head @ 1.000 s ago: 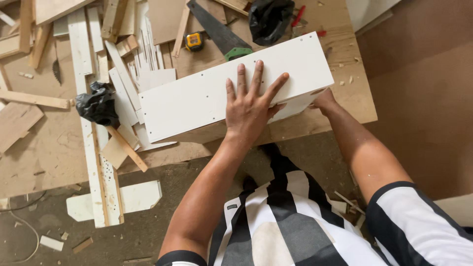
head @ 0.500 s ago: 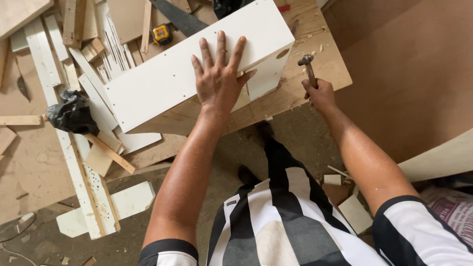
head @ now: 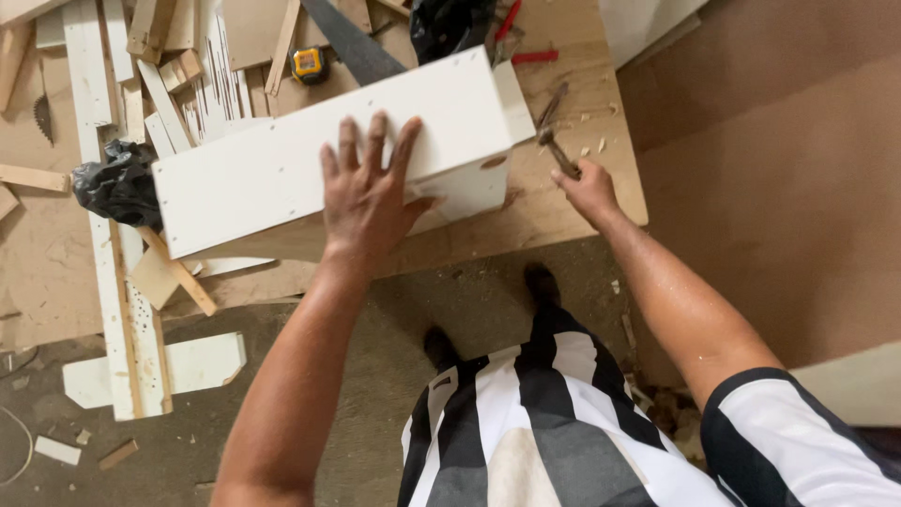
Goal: The person assembles a small wooden shelf unit by hammering nails into pre-drilled holes in the white wooden boards, then picks up the assembled unit to show the interior compartments.
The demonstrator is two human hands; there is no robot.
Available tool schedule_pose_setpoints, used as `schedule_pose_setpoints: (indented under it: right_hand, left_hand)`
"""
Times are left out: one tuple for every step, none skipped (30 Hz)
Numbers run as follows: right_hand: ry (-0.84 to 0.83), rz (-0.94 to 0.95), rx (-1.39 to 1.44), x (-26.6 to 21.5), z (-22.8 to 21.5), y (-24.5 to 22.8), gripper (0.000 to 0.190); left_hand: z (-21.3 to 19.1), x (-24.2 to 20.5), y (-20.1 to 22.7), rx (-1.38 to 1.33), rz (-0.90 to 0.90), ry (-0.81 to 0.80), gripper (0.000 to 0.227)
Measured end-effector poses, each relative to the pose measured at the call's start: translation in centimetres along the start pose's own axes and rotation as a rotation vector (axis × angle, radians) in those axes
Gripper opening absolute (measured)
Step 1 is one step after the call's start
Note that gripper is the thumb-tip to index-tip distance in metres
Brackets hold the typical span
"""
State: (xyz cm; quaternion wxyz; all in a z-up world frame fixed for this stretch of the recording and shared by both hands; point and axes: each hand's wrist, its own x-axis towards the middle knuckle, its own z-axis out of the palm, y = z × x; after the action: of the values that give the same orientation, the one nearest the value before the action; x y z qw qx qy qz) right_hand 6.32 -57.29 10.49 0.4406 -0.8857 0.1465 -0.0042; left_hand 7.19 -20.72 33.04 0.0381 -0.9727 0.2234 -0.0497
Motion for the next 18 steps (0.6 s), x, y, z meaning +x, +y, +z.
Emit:
schedule_pose_setpoints:
  right_hand:
    - [-0.007, -0.05, -0.065, 0.3, -0.4, 1.2, 0.037]
    - [-0.014, -0.101, -0.13, 0.7, -0.8, 2.2, 0.037]
    - [-0.085, -0.025, -0.179, 1.0, -1.1, 3.0, 0.037]
    - [-0.156, 0.05, -0.23, 1.4, -1.6, 3.5, 0.037]
    - [-0.219, 0.119, -0.279, 2.3, -2.0, 3.8, 0.037]
    - [-0.236, 0.087, -0.276, 2.9, -2.3, 3.9, 0.037]
    - [-0.255, 0.06, -0.278, 3.3, -2.6, 4.3, 0.037]
    - [-0.274, 0.033, -0.28, 3.6, -2.8, 4.7, 0.037]
    - [-0.313, 0.049, -0.287, 4.2, -3.0, 4.9, 0.037]
    - [-0.352, 0.065, -0.295, 4.7, -3.1, 5.2, 0.037]
    - [-0.393, 0.085, -0.304, 5.0, -3.1, 5.5, 0.038]
    - [-0.413, 0.088, -0.325, 5.3, -2.9, 5.8, 0.038]
    - [-0.43, 0.087, -0.347, 6.0, -2.8, 6.0, 0.037]
    - [-0.448, 0.087, -0.369, 6.6, -2.7, 6.0, 0.037]
    - [-0.462, 0.062, -0.4, 7.2, -2.6, 6.3, 0.036]
    - [-0.476, 0.038, -0.431, 7.7, -2.4, 6.7, 0.034]
    - [-0.488, 0.016, -0.462, 8.0, -2.2, 7.2, 0.033]
    - [-0.461, -0.029, -0.47, 8.4, -2.0, 7.6, 0.033]
  left_hand:
    - [-0.9, 0.0, 0.3, -0.001, -0.049, -0.153, 0.106]
    - [-1.3, 0.2, 0.8, -0.004, -0.099, -0.306, 0.111]
    - [-1.5, 0.3, 1.1, -0.016, -0.085, -0.255, 0.113]
    - [-1.5, 0.5, 1.2, -0.027, -0.071, -0.203, 0.115]
    - [-1.5, 0.9, 0.9, -0.034, -0.054, -0.143, 0.117]
    - [-1.5, 1.2, 0.6, -0.008, -0.034, -0.124, 0.116]
    - [-1.3, 1.1, 0.4, 0.012, -0.014, -0.11, 0.114]
    - [-1.1, 1.0, 0.3, 0.031, 0.006, -0.096, 0.113]
    - [-1.1, 1.0, 0.1, 0.051, 0.0, -0.116, 0.113]
    - [-1.3, 1.0, -0.1, 0.07, -0.006, -0.135, 0.113]
    - [-1.3, 0.8, -0.1, 0.085, -0.011, -0.159, 0.113]
    - [-1.4, 0.6, 0.0, 0.058, -0.019, -0.148, 0.112]
    - [-1.5, 0.5, 0.2, 0.031, -0.029, -0.133, 0.111]
    - [-1.6, 0.5, 0.3, 0.004, -0.04, -0.118, 0.11]
    - [-1.6, 0.5, 0.5, 0.008, -0.04, -0.104, 0.108]
    - [-1.6, 0.5, 0.6, 0.012, -0.041, -0.091, 0.106]
    - [-1.6, 0.4, 0.8, 0.015, -0.039, -0.078, 0.104]
    - [-1.5, 0.3, 0.8, 0.025, -0.047, -0.083, 0.104]
